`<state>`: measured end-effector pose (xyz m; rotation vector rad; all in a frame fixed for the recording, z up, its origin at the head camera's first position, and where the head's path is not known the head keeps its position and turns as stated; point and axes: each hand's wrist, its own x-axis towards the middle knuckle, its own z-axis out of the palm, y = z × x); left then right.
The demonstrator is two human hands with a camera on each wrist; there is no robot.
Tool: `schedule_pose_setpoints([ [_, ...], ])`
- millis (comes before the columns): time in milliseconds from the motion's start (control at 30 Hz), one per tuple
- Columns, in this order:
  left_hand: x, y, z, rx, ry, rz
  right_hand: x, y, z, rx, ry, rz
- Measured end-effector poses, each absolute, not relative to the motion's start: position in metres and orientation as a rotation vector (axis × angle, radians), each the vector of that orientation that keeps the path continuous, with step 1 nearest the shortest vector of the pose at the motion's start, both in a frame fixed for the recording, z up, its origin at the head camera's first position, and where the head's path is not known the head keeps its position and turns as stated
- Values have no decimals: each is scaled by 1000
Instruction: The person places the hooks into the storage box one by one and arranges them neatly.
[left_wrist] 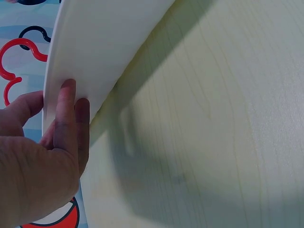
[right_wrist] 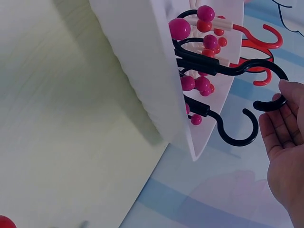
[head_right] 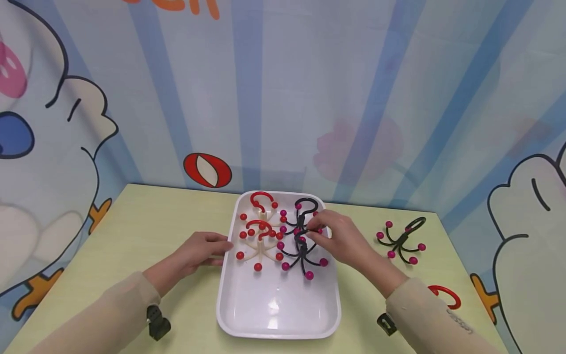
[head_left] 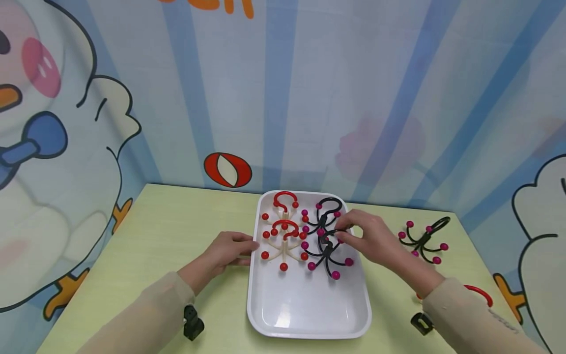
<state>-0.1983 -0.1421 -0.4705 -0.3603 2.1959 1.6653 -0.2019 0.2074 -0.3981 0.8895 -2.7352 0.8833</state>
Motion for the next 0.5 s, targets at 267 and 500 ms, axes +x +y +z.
schedule_pose_setpoints([
  [267, -198, -142, -471, -366, 2199, 1659, -204, 207, -403, 865, -2794, 877],
  [500, -198, -143, -470, -368, 2195, 1663, -205, 207, -404, 888, -2787, 871],
])
